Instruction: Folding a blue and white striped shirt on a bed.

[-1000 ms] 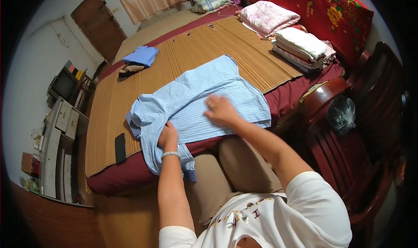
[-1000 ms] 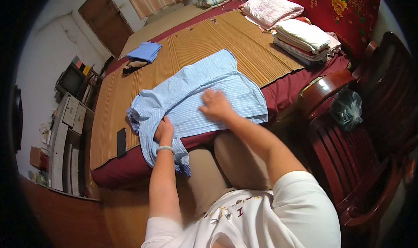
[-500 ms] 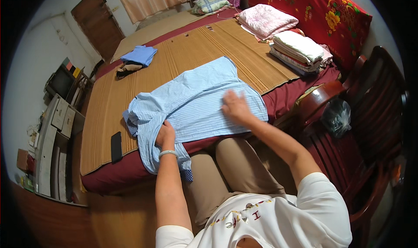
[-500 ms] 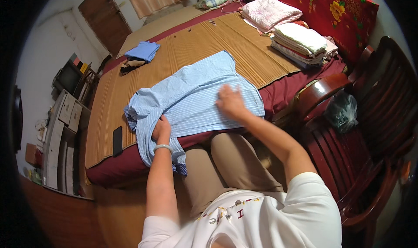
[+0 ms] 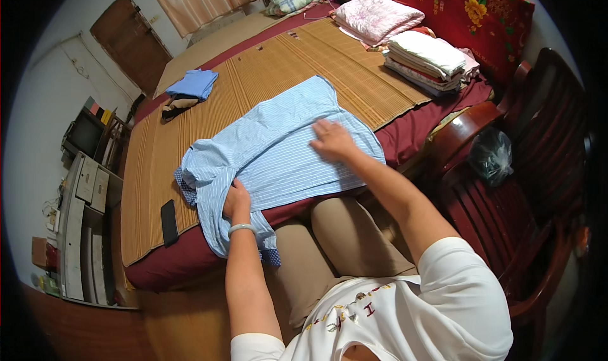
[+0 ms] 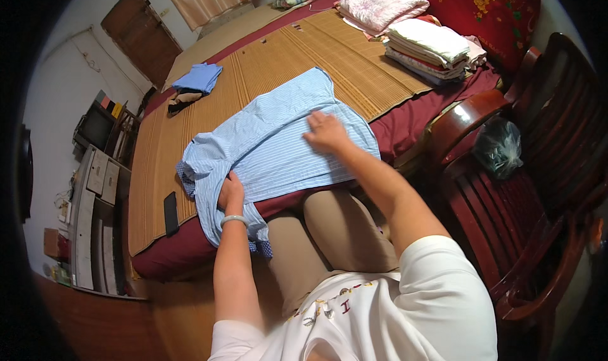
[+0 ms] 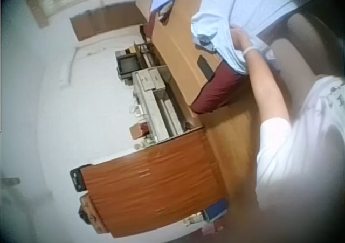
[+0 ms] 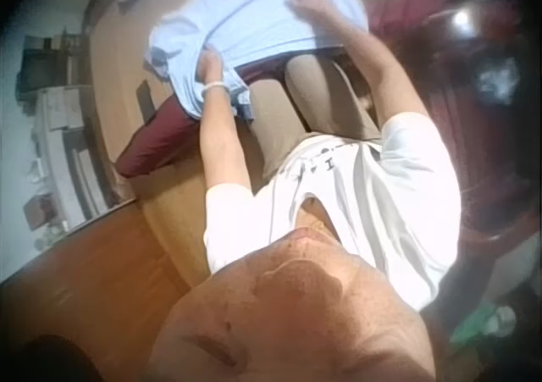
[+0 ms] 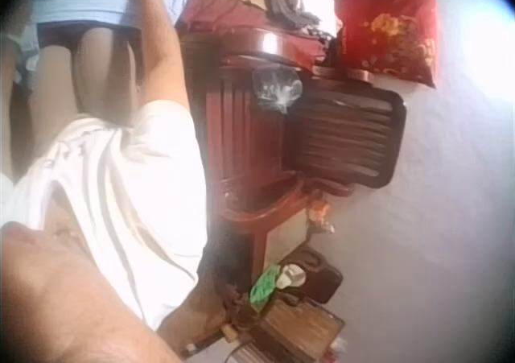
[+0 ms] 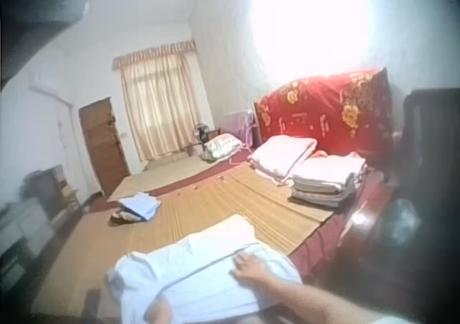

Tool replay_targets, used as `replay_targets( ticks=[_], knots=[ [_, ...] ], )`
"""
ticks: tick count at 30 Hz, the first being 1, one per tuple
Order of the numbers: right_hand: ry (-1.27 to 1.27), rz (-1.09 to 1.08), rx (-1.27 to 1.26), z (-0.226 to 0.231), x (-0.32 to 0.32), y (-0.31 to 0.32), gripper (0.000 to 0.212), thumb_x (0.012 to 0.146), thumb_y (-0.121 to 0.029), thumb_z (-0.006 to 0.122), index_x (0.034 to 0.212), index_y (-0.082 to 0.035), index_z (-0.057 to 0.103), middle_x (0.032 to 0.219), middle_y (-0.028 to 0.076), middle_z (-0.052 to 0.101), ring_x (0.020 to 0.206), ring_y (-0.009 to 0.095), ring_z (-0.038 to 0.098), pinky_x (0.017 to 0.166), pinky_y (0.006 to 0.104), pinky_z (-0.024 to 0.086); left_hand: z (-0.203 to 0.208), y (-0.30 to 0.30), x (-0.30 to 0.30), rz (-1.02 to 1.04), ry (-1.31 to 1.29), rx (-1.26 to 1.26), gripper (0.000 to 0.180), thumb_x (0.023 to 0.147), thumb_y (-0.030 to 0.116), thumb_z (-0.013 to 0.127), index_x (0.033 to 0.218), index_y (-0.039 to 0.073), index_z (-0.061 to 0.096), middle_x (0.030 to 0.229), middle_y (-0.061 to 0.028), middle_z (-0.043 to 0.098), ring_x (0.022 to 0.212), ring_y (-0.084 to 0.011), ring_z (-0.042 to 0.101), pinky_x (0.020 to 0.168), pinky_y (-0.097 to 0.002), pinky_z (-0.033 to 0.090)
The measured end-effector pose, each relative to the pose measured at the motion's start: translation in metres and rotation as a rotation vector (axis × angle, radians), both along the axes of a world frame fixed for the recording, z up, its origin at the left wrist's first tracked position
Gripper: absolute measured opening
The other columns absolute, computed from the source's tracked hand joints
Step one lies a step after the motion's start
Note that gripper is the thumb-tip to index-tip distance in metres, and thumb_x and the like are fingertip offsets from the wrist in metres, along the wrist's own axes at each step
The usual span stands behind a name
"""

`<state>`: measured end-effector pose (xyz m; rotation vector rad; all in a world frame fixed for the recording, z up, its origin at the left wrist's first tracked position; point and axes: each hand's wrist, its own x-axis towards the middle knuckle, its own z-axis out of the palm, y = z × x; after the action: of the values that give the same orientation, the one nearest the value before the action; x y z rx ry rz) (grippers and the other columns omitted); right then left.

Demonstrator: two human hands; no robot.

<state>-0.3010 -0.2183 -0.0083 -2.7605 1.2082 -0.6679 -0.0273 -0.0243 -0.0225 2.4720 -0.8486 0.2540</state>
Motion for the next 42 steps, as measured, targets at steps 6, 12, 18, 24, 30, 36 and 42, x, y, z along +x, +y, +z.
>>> replay_targets(
  ticks=[6,12,18,24,30,36,42],
  knots=[
    [0.012,-0.096,-0.031,-0.008,-0.083,-0.036,0.061,0.097,-0.045,0.045,0.142,-0.004,0.048,0.151,0.016,0.043,0.143,0.028,0.036,0.118,0.0502,0.023,-0.006,-0.008,-0.002,0.051,-0.007,-0.008,0.059,0.095,0.045,0.047,0.135,0.002,0.055,0.142,-0.0248,0.051,0.131,-0.0433,0.048,0.11,-0.0516,0.036],
    [-0.041,0.039,-0.068,-0.001,-0.002,0.04,0.051,0.096,-0.039,0.05,0.131,-0.001,0.054,0.14,0.02,0.05,0.134,0.034,0.043,0.113,0.0617,0.026,-0.003,-0.002,-0.001,0.024,0.0,-0.001,0.059,0.095,0.044,0.046,0.137,0.002,0.053,0.144,-0.0252,0.049,0.132,-0.0437,0.047,0.112,-0.0512,0.034],
    [-0.07,0.504,-0.088,-0.015,0.091,0.113,0.063,0.094,-0.045,0.051,0.139,-0.001,0.051,0.15,0.02,0.044,0.142,0.029,0.039,0.118,0.0486,0.025,0.003,-0.005,-0.01,-0.032,-0.011,-0.021,0.058,0.096,0.043,0.046,0.135,0.001,0.055,0.142,-0.0257,0.051,0.13,-0.0429,0.048,0.11,-0.0496,0.036],
    [-0.034,0.365,-0.041,-0.005,0.065,0.058,0.065,0.095,-0.05,0.047,0.139,-0.003,0.051,0.147,0.019,0.046,0.135,0.033,0.045,0.114,0.0449,0.03,-0.005,-0.002,0.005,-0.014,0.043,0.005,0.062,0.096,0.048,0.044,0.137,0.002,0.053,0.141,-0.0257,0.051,0.125,-0.0449,0.052,0.105,-0.0494,0.041],
    [0.098,-0.071,0.06,-0.003,-0.04,-0.039,0.072,0.098,-0.054,0.04,0.147,-0.002,0.04,0.157,0.019,0.034,0.147,0.031,0.029,0.12,0.0454,0.021,0.001,-0.004,-0.007,0.0,0.013,-0.07,0.055,0.095,0.042,0.047,0.13,0.0,0.059,0.135,-0.0265,0.056,0.119,-0.045,0.056,0.102,-0.0508,0.043],
    [0.223,-0.19,0.055,0.009,-0.048,-0.019,0.07,0.099,-0.051,0.041,0.145,0.002,0.042,0.155,0.02,0.036,0.147,0.03,0.027,0.12,0.0562,0.014,0.014,0.003,-0.013,-0.03,0.096,-0.009,0.065,0.094,0.047,0.046,0.141,0.003,0.049,0.147,-0.0267,0.044,0.137,-0.0445,0.041,0.115,-0.0494,0.03],
    [-0.1,0.261,-0.028,-0.013,0.063,0.103,0.065,0.094,-0.046,0.053,0.138,0.002,0.049,0.145,0.02,0.046,0.139,0.033,0.04,0.116,0.0582,0.023,0.003,0.0,-0.006,-0.026,-0.073,-0.05,0.058,0.096,0.045,0.044,0.131,0.002,0.059,0.137,-0.025,0.056,0.12,-0.0452,0.056,0.103,-0.0505,0.043]
  ],
)
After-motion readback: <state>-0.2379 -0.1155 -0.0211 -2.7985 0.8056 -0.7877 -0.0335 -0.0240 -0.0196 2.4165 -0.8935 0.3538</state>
